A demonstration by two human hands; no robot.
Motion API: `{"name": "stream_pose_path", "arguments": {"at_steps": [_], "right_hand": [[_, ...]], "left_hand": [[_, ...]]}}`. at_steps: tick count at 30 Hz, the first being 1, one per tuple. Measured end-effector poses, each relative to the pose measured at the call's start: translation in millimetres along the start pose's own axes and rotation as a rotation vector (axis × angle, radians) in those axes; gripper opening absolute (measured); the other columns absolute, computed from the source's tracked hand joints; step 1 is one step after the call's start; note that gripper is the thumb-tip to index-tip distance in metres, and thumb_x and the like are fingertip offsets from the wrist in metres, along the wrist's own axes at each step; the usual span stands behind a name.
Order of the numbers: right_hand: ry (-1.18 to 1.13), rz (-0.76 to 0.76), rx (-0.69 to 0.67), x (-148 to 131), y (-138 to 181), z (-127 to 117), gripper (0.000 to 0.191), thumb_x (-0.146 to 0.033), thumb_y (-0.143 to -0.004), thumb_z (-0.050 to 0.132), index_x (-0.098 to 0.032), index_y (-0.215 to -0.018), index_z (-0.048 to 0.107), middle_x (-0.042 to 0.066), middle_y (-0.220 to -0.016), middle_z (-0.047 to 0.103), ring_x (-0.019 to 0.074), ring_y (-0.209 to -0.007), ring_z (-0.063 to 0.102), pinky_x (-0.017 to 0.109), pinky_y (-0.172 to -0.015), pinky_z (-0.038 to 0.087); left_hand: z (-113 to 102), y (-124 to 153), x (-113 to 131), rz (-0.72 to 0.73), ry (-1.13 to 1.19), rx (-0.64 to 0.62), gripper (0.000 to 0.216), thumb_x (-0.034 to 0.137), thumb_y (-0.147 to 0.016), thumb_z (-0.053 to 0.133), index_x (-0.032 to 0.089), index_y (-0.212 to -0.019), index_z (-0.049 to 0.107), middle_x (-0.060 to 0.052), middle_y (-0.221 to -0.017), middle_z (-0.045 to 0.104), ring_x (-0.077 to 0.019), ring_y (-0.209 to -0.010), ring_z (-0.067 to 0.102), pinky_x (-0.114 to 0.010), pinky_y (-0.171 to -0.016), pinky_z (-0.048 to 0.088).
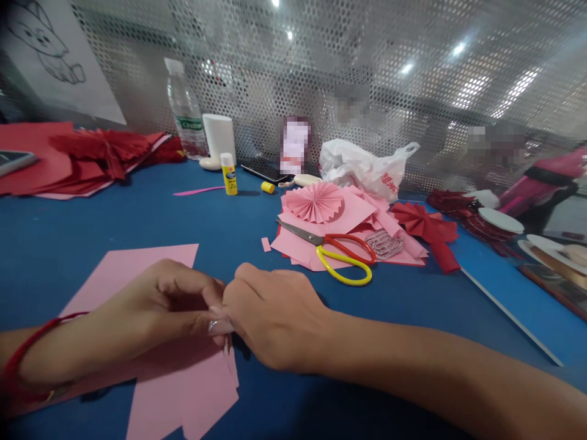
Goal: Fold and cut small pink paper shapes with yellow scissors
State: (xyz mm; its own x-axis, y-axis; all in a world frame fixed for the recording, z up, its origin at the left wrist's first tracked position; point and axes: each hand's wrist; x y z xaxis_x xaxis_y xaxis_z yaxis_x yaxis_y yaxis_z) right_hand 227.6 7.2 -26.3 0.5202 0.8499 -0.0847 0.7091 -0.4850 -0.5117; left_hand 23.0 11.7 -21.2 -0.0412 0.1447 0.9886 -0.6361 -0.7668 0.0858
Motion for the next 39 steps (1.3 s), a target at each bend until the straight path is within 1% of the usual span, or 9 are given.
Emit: {"name": "stream_pose_path", "arguments": {"at_steps": [3, 9, 14, 17, 23, 26, 31, 34, 39], "right_hand": [[-0.045, 0.072, -0.074, 0, -1, 0, 0.057, -0.043, -0.112, 0.012, -0.019, -0.086, 0.056, 0.001, -0.078, 0.052, 0.0141, -0.058, 0.041, 0.031, -0.055, 0.024], [-0.055, 0.072, -0.065, -2, -3, 0, 0.064, -0.048, -0.111, 0.007, -0.019, -0.082, 0.055, 0.0, -0.074, 0.05, 0.014, -0.057, 0.037, 0.031, -0.054, 0.022], [-0.096, 0.089, -0.111, -2, -3, 1, 0.058, -0.048, -0.111, 0.009, -0.019, -0.083, 0.051, -0.001, -0.075, 0.05, 0.0134, -0.057, 0.039, 0.03, -0.054, 0.021], [-0.176, 0.119, -0.14, -2, -3, -1, 0.056, -0.046, -0.111, 0.009, -0.02, -0.08, 0.047, 0.0, -0.074, 0.051, 0.0134, -0.059, 0.043, 0.03, -0.055, 0.022], [-0.442, 0.217, 0.004, -1, 0, -5, 0.039, -0.035, -0.112, 0.029, -0.021, -0.079, 0.043, -0.004, -0.071, 0.047, 0.0105, -0.06, 0.043, 0.026, -0.059, 0.031], [-0.487, 0.19, 0.026, -1, 1, -5, 0.032, -0.034, -0.11, 0.035, -0.02, -0.083, 0.047, -0.003, -0.074, 0.049, 0.0109, -0.062, 0.045, 0.026, -0.061, 0.034], [-0.334, 0.132, -0.116, -2, -2, -5, 0.045, -0.047, -0.11, 0.023, -0.021, -0.084, 0.049, 0.001, -0.079, 0.055, 0.0151, -0.067, 0.048, 0.03, -0.063, 0.034], [-0.365, 0.153, -0.223, -3, -7, -7, 0.054, -0.053, -0.109, 0.011, -0.021, -0.084, 0.046, 0.003, -0.082, 0.057, 0.016, -0.069, 0.051, 0.03, -0.064, 0.037], [-0.454, 0.183, -0.228, -4, -9, -9, 0.051, -0.054, -0.109, 0.018, -0.021, -0.08, 0.043, 0.001, -0.075, 0.055, 0.0143, -0.065, 0.05, 0.028, -0.062, 0.037]], "left_hand": [[-1, 1, 0, -0.017, -0.028, 0.003, 0.02, 0.032, -0.08, 0.084, 0.014, -0.072, 0.078, -0.007, -0.073, 0.079, -0.0209, -0.071, 0.073, -0.03, -0.069, 0.058], [-2, 1, -6, -0.014, 0.058, -0.026, 0.017, 0.031, -0.082, 0.082, 0.017, -0.073, 0.078, -0.005, -0.073, 0.077, -0.0191, -0.071, 0.071, -0.032, -0.072, 0.057], [-2, -1, -4, -0.047, 0.005, -0.026, 0.022, 0.03, -0.08, 0.084, 0.016, -0.066, 0.074, -0.005, -0.069, 0.078, -0.0175, -0.065, 0.071, -0.027, -0.064, 0.056], [-2, -1, -2, -0.052, 0.057, -0.036, 0.027, 0.029, -0.078, 0.085, 0.016, -0.061, 0.07, -0.003, -0.061, 0.074, -0.0206, -0.063, 0.074, -0.031, -0.064, 0.059], [-4, -1, 7, -0.062, -0.002, -0.042, 0.019, 0.023, -0.078, 0.084, 0.016, -0.063, 0.074, -0.002, -0.062, 0.075, -0.0173, -0.062, 0.072, -0.026, -0.063, 0.058], [-6, -2, 10, -0.061, -0.018, -0.042, 0.017, 0.022, -0.076, 0.085, 0.017, -0.063, 0.076, -0.001, -0.061, 0.076, -0.015, -0.061, 0.071, -0.023, -0.064, 0.056], [-7, -4, 9, -0.058, 0.009, -0.094, 0.019, 0.024, -0.081, 0.082, 0.018, -0.064, 0.076, -0.004, -0.067, 0.08, -0.0185, -0.067, 0.075, -0.027, -0.069, 0.058], [-6, -3, 7, -0.081, 0.041, -0.119, 0.02, 0.025, -0.082, 0.082, 0.017, -0.065, 0.077, -0.007, -0.071, 0.081, -0.0203, -0.069, 0.076, -0.029, -0.07, 0.058], [-3, 0, 7, -0.093, 0.08, -0.077, 0.02, 0.026, -0.079, 0.084, 0.017, -0.064, 0.077, -0.008, -0.069, 0.08, -0.0215, -0.067, 0.076, -0.03, -0.067, 0.058]]}}
Point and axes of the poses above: each hand's wrist, its own y-axis away from the middle knuckle, its own z-axis out of the palm, x = y × z
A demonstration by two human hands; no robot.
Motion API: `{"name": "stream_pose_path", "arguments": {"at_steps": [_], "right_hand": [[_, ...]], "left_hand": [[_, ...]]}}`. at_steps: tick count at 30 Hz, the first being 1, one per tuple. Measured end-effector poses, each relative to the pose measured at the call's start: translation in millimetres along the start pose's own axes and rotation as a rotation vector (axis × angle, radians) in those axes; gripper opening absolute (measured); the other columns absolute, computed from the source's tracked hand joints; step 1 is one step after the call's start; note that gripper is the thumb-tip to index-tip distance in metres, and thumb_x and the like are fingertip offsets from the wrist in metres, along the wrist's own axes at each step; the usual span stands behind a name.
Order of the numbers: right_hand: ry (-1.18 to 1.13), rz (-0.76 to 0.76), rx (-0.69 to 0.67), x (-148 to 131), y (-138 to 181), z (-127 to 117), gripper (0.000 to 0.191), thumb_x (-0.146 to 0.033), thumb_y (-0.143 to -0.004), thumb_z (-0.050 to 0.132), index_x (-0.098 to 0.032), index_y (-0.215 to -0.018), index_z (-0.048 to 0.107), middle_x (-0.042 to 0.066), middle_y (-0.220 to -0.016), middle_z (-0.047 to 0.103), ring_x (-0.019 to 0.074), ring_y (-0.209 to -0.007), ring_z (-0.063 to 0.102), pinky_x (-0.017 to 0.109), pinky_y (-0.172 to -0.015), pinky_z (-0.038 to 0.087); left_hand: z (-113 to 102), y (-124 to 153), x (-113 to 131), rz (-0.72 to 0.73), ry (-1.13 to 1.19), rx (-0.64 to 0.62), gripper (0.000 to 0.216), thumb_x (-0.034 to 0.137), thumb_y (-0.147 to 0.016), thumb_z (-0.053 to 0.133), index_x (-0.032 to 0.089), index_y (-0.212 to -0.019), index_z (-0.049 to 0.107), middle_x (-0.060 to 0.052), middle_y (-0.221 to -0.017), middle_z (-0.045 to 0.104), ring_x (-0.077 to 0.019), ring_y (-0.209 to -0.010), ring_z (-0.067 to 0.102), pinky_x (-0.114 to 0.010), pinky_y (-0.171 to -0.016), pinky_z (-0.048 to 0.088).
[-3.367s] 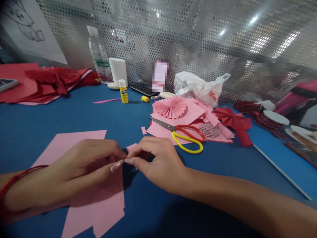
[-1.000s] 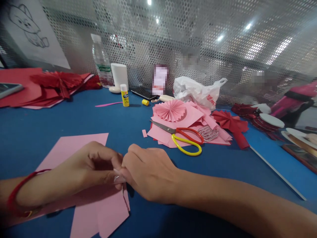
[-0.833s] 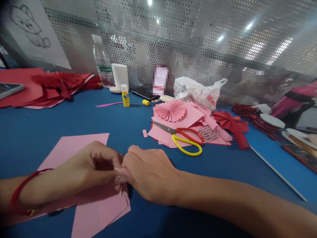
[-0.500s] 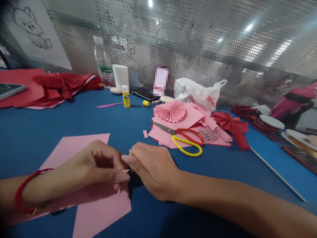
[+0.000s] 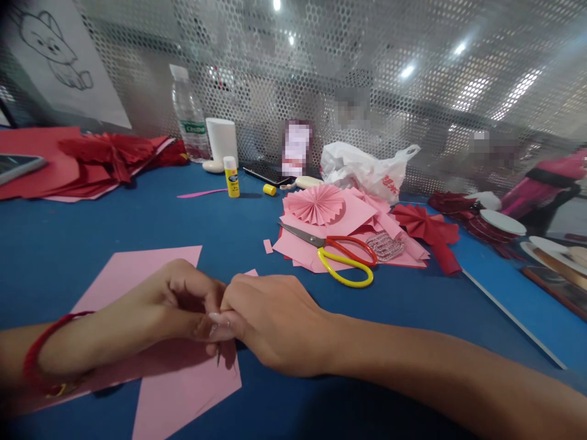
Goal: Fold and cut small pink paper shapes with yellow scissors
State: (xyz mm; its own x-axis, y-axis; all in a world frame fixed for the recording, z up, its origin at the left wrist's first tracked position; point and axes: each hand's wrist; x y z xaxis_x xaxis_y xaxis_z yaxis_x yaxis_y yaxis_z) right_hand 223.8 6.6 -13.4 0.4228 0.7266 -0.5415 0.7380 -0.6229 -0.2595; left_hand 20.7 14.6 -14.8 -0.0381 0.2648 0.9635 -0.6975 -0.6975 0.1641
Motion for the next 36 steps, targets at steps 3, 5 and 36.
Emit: {"name": "stream_pose_path", "arguments": {"at_steps": [3, 5, 36], "right_hand": [[-0.072, -0.053, 0.129, 4, 2, 2, 0.044, -0.048, -0.11, 0.032, -0.021, -0.079, 0.046, -0.001, -0.074, 0.054, 0.0117, -0.063, 0.049, 0.025, -0.061, 0.036], [-0.115, -0.112, 0.209, 7, 4, 3, 0.037, -0.041, -0.109, 0.041, -0.02, -0.079, 0.048, -0.003, -0.074, 0.053, 0.0103, -0.063, 0.048, 0.024, -0.061, 0.036], [0.094, -0.156, 0.457, 7, 6, 7, 0.018, -0.016, -0.099, 0.048, -0.018, -0.081, 0.053, -0.004, -0.071, 0.051, 0.0091, -0.06, 0.046, 0.023, -0.057, 0.033]], "left_hand": [[0, 0, 0, 0.006, -0.033, 0.029, 0.017, 0.025, -0.077, 0.086, 0.017, -0.064, 0.078, -0.006, -0.068, 0.079, -0.0201, -0.067, 0.075, -0.027, -0.066, 0.057], [0, -1, 0, 0.018, -0.029, 0.032, 0.016, 0.024, -0.077, 0.086, 0.018, -0.065, 0.077, -0.004, -0.068, 0.079, -0.017, -0.066, 0.073, -0.024, -0.065, 0.056], [1, -1, -3, 0.02, 0.291, -0.004, 0.013, 0.025, -0.082, 0.082, 0.013, -0.079, 0.078, -0.007, -0.07, 0.078, -0.0165, -0.066, 0.072, -0.027, -0.071, 0.057]]}}
Point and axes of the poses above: each hand's wrist, its own y-axis away from the middle knuckle, its own z-axis out of the palm, x = y × z
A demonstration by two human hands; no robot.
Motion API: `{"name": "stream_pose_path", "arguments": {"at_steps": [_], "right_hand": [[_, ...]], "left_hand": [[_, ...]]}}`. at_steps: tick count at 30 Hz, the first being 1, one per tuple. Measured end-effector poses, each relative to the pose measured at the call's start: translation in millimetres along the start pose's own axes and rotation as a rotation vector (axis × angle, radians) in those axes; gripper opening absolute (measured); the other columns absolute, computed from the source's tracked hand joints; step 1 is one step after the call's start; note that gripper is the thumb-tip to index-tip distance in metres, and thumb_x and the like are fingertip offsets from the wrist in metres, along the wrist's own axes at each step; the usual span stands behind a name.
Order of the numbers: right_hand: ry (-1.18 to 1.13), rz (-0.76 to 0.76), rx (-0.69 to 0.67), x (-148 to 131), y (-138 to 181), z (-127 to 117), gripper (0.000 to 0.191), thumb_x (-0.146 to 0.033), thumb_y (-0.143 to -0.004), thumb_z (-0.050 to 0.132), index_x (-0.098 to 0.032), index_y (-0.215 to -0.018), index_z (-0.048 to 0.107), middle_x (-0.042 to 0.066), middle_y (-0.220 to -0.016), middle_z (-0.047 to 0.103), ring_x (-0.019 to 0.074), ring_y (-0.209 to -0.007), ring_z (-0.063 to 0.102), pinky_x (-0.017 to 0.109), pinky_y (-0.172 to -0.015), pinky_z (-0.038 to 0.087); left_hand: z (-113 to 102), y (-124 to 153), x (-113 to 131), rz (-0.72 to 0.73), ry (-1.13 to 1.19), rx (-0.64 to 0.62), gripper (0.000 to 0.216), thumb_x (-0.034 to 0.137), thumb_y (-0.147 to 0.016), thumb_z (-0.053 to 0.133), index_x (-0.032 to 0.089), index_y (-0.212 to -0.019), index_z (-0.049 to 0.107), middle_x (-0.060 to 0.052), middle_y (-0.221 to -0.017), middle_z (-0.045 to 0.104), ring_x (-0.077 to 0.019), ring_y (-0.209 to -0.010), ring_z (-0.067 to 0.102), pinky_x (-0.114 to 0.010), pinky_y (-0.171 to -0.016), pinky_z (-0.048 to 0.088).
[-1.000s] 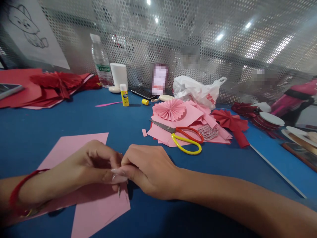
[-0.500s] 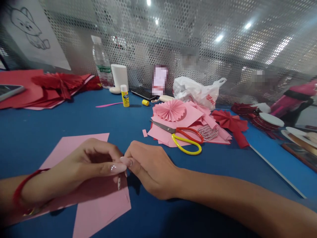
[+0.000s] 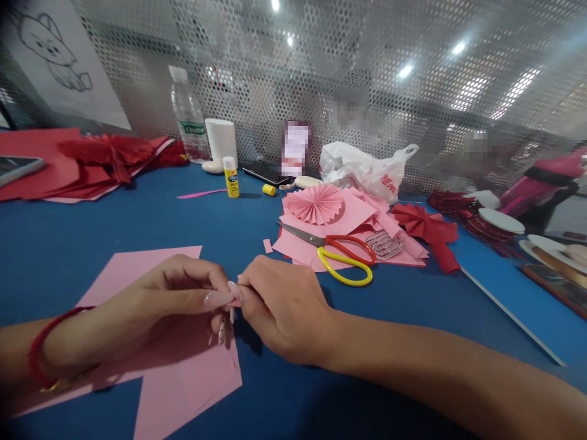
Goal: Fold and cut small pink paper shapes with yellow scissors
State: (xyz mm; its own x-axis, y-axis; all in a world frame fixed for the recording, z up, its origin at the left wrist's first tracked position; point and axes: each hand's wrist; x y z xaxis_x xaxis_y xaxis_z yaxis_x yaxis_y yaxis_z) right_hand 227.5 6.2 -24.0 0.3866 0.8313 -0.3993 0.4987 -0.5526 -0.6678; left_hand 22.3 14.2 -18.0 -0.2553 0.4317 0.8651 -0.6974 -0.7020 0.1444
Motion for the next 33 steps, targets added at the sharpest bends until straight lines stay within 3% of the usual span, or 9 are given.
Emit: {"name": "stream_pose_path", "arguments": {"at_steps": [4, 9, 15, 21, 28, 33], "right_hand": [[0.158, -0.096, 0.064, 0, 1, 2, 0.02, -0.012, -0.089, 0.054, -0.019, -0.072, 0.049, -0.006, -0.061, 0.046, 0.0084, -0.052, 0.041, 0.024, -0.052, 0.028], [0.221, -0.122, -0.019, 0, 0, 2, 0.025, -0.017, -0.096, 0.043, -0.019, -0.074, 0.053, -0.003, -0.062, 0.051, 0.0114, -0.055, 0.044, 0.027, -0.055, 0.031], [0.067, -0.159, -0.066, -1, -1, 0, 0.016, -0.012, -0.086, 0.043, -0.018, -0.075, 0.053, -0.002, -0.062, 0.05, 0.012, -0.055, 0.043, 0.027, -0.055, 0.034], [-0.029, -0.081, -0.068, 0, 1, 1, 0.007, -0.015, -0.083, 0.051, -0.019, -0.078, 0.054, -0.004, -0.061, 0.052, 0.0108, -0.052, 0.044, 0.024, -0.052, 0.034], [-0.004, -0.016, -0.141, -1, 2, -4, 0.021, -0.02, -0.102, 0.04, -0.018, -0.087, 0.055, -0.002, -0.07, 0.056, 0.0107, -0.058, 0.049, 0.024, -0.058, 0.037], [0.047, 0.03, -0.238, 1, 2, -4, 0.03, -0.029, -0.107, 0.029, -0.02, -0.09, 0.052, 0.001, -0.08, 0.061, 0.0141, -0.066, 0.054, 0.028, -0.062, 0.037]], "left_hand": [[1, 2, -1, -0.035, 0.008, 0.013, 0.017, 0.028, -0.077, 0.086, 0.013, -0.074, 0.078, -0.007, -0.066, 0.076, -0.0172, -0.066, 0.071, -0.027, -0.07, 0.055], [0, 1, -2, -0.03, -0.04, 0.024, 0.017, 0.029, -0.078, 0.085, 0.015, -0.072, 0.078, -0.006, -0.065, 0.074, -0.0181, -0.067, 0.069, -0.031, -0.072, 0.054], [-1, 1, -1, -0.02, -0.071, 0.041, 0.015, 0.028, -0.079, 0.083, 0.016, -0.072, 0.078, -0.005, -0.066, 0.073, -0.0182, -0.067, 0.067, -0.032, -0.072, 0.053], [1, 2, -3, -0.008, -0.044, 0.036, 0.013, 0.026, -0.08, 0.081, 0.014, -0.074, 0.079, -0.007, -0.07, 0.074, -0.0186, -0.07, 0.066, -0.031, -0.072, 0.052], [3, 2, 8, 0.139, -0.359, 0.04, 0.012, 0.021, -0.081, 0.076, 0.015, -0.07, 0.075, -0.002, -0.066, 0.072, -0.0127, -0.064, 0.064, -0.02, -0.064, 0.05], [1, 0, 2, 0.108, -0.495, 0.053, 0.017, 0.026, -0.081, 0.077, 0.015, -0.071, 0.071, -0.003, -0.071, 0.072, -0.0142, -0.066, 0.061, -0.022, -0.064, 0.049]]}}
Point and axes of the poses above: each hand's wrist, its own y-axis away from the middle knuckle, its own z-axis out of the palm, x = y × z
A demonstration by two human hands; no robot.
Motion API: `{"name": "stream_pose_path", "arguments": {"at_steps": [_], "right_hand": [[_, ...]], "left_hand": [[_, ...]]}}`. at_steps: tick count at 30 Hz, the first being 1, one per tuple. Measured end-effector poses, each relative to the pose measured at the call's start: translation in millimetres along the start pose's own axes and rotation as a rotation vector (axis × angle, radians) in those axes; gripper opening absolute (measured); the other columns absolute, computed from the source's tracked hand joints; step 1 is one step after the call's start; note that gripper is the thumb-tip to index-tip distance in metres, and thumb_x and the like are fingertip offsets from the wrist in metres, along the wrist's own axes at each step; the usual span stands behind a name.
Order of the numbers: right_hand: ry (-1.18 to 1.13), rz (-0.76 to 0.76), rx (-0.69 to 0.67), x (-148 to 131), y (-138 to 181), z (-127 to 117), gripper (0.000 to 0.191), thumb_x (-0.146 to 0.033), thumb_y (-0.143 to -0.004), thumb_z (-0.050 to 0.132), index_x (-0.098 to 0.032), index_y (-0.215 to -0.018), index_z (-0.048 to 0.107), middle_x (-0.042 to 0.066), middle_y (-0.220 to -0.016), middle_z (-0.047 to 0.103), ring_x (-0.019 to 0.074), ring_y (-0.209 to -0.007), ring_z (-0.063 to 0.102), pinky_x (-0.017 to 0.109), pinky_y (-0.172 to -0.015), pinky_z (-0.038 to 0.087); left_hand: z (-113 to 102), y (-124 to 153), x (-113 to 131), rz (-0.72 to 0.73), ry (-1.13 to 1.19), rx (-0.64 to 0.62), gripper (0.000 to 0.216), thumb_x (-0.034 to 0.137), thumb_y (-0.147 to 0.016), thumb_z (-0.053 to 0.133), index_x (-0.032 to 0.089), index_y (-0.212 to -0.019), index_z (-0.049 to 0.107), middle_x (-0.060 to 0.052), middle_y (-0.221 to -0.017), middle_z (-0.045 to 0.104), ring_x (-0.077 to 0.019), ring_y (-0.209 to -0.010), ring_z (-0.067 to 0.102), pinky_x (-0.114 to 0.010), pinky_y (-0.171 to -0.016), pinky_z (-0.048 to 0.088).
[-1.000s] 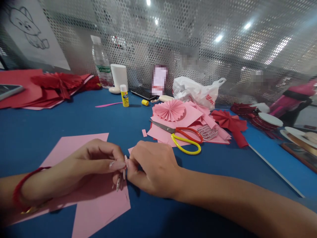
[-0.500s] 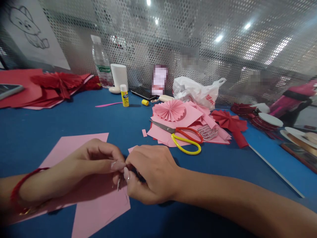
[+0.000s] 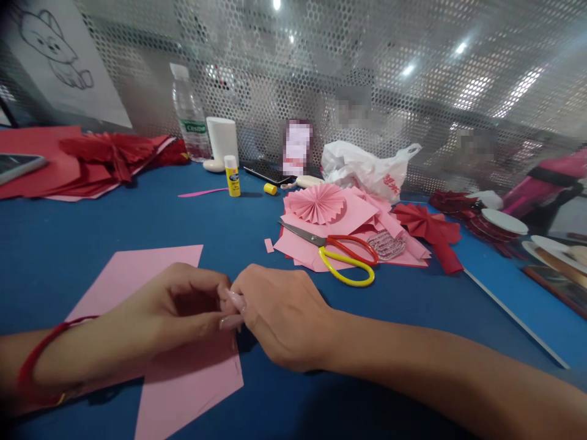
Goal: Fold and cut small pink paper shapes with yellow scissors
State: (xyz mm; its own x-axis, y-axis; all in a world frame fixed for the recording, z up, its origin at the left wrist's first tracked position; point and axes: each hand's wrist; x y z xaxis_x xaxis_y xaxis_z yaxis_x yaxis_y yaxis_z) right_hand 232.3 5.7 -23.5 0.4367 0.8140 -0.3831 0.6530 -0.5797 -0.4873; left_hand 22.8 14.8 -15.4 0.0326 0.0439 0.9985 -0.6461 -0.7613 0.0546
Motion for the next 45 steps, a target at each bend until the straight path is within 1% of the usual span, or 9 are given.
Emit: {"name": "stream_pose_path", "arguments": {"at_steps": [4, 8, 14, 23, 28, 34, 38, 42, 45], "right_hand": [[0.007, 0.016, -0.08, 1, -1, 0, 0.034, -0.035, -0.109, 0.025, -0.02, -0.091, 0.05, 0.002, -0.083, 0.062, 0.015, -0.068, 0.057, 0.029, -0.062, 0.038], [-0.033, 0.029, -0.082, 1, -1, 0, 0.033, -0.034, -0.109, 0.026, -0.02, -0.092, 0.051, 0.002, -0.083, 0.061, 0.0147, -0.069, 0.057, 0.028, -0.064, 0.039], [-0.086, -0.006, -0.049, 2, -1, -1, 0.026, -0.028, -0.106, 0.034, -0.02, -0.089, 0.053, 0.0, -0.08, 0.059, 0.0133, -0.068, 0.054, 0.026, -0.063, 0.039], [-0.204, 0.001, -0.031, 2, -4, -3, 0.019, -0.018, -0.1, 0.041, -0.019, -0.085, 0.053, -0.001, -0.077, 0.055, 0.0112, -0.064, 0.049, 0.025, -0.06, 0.036], [-0.142, -0.091, -0.043, 3, -4, 0, 0.019, -0.019, -0.099, 0.042, -0.02, -0.082, 0.05, -0.002, -0.073, 0.052, 0.0125, -0.062, 0.044, 0.027, -0.058, 0.033], [-0.074, -0.134, -0.057, 2, -5, 0, 0.02, -0.017, -0.097, 0.04, -0.021, -0.081, 0.051, 0.0, -0.073, 0.058, 0.0146, -0.067, 0.052, 0.027, -0.06, 0.037], [-0.051, -0.137, -0.084, 3, -6, 0, 0.022, -0.018, -0.097, 0.039, -0.021, -0.08, 0.053, 0.002, -0.074, 0.06, 0.0155, -0.068, 0.055, 0.027, -0.06, 0.038], [-0.013, -0.157, -0.038, 2, -6, 1, 0.022, -0.02, -0.097, 0.04, -0.021, -0.079, 0.052, 0.001, -0.071, 0.058, 0.0156, -0.065, 0.051, 0.028, -0.058, 0.036], [-0.004, -0.124, 0.005, -1, -7, 1, 0.024, -0.028, -0.101, 0.043, -0.02, -0.082, 0.055, 0.0, -0.071, 0.057, 0.0137, -0.062, 0.05, 0.027, -0.057, 0.035]], "left_hand": [[1, -1, -3, 0.017, -0.058, 0.022, 0.014, 0.024, -0.08, 0.08, 0.014, -0.072, 0.075, -0.003, -0.07, 0.075, -0.0131, -0.065, 0.062, -0.019, -0.061, 0.048], [1, -1, 1, 0.062, -0.002, 0.021, 0.009, 0.023, -0.079, 0.082, 0.016, -0.073, 0.081, -0.003, -0.07, 0.079, -0.013, -0.065, 0.066, -0.018, -0.062, 0.05], [1, 0, 6, 0.032, 0.016, 0.054, 0.012, 0.026, -0.077, 0.082, 0.015, -0.073, 0.083, -0.004, -0.067, 0.078, -0.0132, -0.062, 0.064, -0.018, -0.06, 0.049], [1, 2, 8, 0.132, -0.223, 0.114, 0.018, 0.025, -0.081, 0.076, 0.016, -0.066, 0.078, -0.002, -0.06, 0.074, -0.0123, -0.054, 0.061, -0.016, -0.052, 0.044], [2, 3, 3, 0.178, -0.431, 0.191, 0.02, 0.026, -0.075, 0.082, 0.016, -0.061, 0.072, -0.002, -0.057, 0.072, -0.0128, -0.052, 0.059, -0.017, -0.049, 0.044], [-1, 3, 5, 0.277, -0.572, 0.148, 0.019, 0.024, -0.081, 0.072, 0.016, -0.064, 0.071, 0.0, -0.055, 0.069, -0.0113, -0.05, 0.058, -0.016, -0.049, 0.041], [-2, 2, 7, 0.242, -0.522, 0.107, 0.022, 0.022, -0.081, 0.067, 0.015, -0.061, 0.068, 0.0, -0.054, 0.065, -0.0107, -0.051, 0.053, -0.017, -0.05, 0.039], [-2, 0, 3, 0.121, -0.268, 0.057, 0.024, 0.025, -0.078, 0.067, 0.015, -0.057, 0.061, 0.001, -0.055, 0.058, -0.0108, -0.055, 0.047, -0.019, -0.052, 0.039], [-1, -2, -2, 0.031, -0.15, 0.027, 0.023, 0.025, -0.075, 0.068, 0.016, -0.056, 0.058, 0.002, -0.055, 0.053, -0.011, -0.056, 0.043, -0.021, -0.053, 0.037]]}}
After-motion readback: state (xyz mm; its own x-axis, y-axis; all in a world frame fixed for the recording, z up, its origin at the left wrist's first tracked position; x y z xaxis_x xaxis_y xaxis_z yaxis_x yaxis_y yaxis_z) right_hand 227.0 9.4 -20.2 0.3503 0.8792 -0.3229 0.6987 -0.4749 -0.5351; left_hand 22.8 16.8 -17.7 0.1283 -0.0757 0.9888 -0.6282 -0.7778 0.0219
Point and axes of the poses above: each hand's wrist, its own y-axis away from the middle knuckle, its own z-axis out of the palm, x = y × z
